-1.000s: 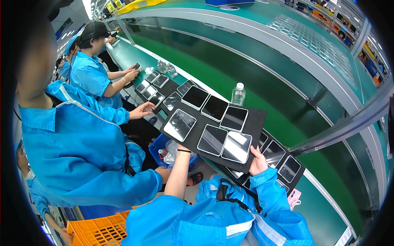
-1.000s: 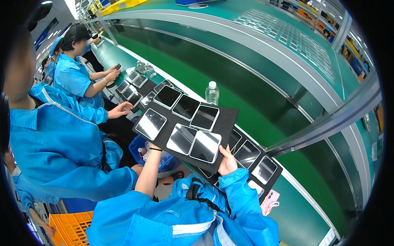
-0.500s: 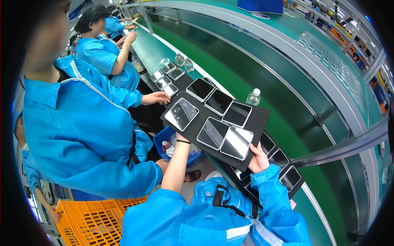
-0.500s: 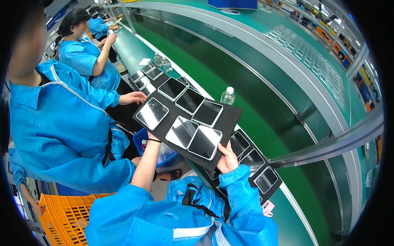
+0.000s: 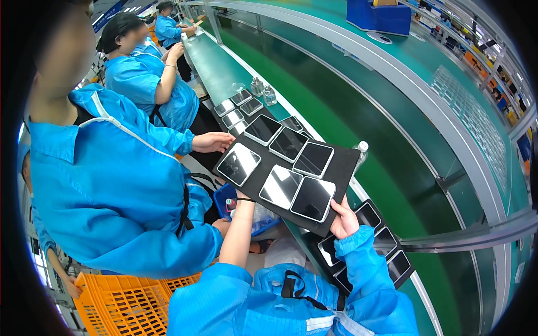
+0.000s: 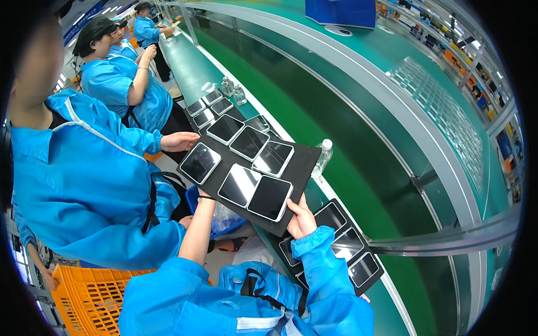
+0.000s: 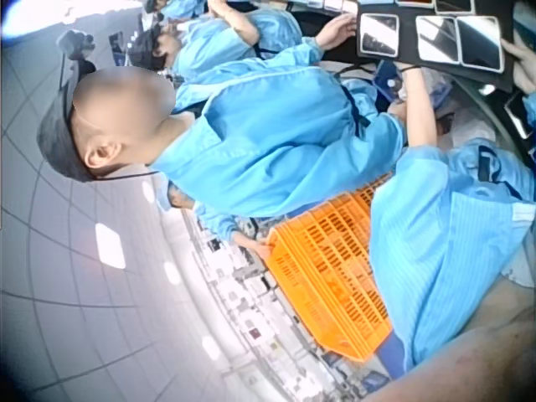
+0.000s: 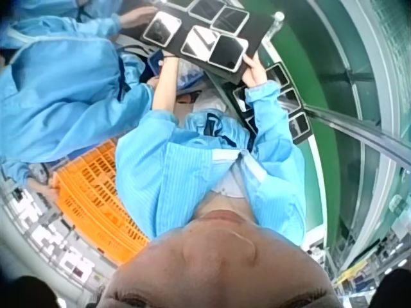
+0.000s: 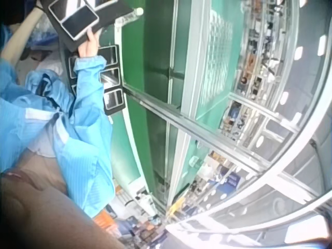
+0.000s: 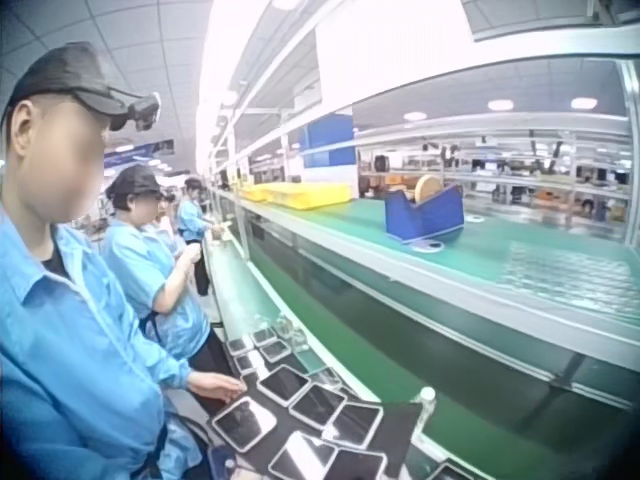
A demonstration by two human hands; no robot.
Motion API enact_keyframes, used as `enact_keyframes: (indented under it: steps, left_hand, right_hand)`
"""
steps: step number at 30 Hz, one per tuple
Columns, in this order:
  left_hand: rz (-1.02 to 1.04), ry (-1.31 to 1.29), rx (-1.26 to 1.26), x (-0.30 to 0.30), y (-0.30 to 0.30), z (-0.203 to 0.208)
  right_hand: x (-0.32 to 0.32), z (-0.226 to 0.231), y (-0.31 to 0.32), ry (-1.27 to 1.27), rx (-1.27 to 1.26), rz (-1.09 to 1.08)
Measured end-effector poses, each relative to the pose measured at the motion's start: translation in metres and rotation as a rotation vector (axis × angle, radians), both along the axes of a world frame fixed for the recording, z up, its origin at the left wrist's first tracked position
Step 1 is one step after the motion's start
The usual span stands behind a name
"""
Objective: Manually assemble and inspect electronic devices at a factory production line station.
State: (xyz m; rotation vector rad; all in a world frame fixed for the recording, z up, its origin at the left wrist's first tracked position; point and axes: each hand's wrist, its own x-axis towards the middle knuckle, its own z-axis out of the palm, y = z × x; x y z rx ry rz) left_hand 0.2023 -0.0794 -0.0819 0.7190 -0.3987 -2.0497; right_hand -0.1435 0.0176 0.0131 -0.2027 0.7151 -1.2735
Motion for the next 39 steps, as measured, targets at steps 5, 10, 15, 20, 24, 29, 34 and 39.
enact_keyframes:
  steps: [5,10,15,20,24,29,34,39]
  left_hand:
    - [-0.043,-0.082,0.060,0.025,-0.023,-0.008]
    - [-0.100,-0.163,0.102,0.055,-0.061,-0.024]
    - [-0.167,-0.242,0.130,0.108,-0.075,-0.054]
    - [-0.233,-0.326,0.172,0.387,0.123,-0.129]
    - [-0.287,-0.406,0.206,0.451,0.137,-0.129]
    - [-0.365,-0.456,0.224,0.344,-0.098,-0.154]
    - [-0.379,-0.566,0.233,0.265,-0.249,-0.115]
    - [-0.400,-0.659,0.237,0.281,-0.280,-0.131]
  right_hand:
    - [0.016,-0.009,-0.035,0.005,0.021,0.011]
    - [0.032,-0.026,-0.079,0.017,0.011,0.051]
    - [0.060,-0.052,-0.126,0.044,0.003,0.050]
    - [0.086,-0.051,-0.178,0.135,0.000,0.128]
    - [0.099,-0.071,-0.219,0.182,-0.023,0.213]
    - [0.136,-0.092,-0.260,0.243,0.003,0.216]
    - [0.169,-0.112,-0.293,0.187,0.001,0.180]
    - [0.189,-0.136,-0.321,0.178,0.035,0.160]
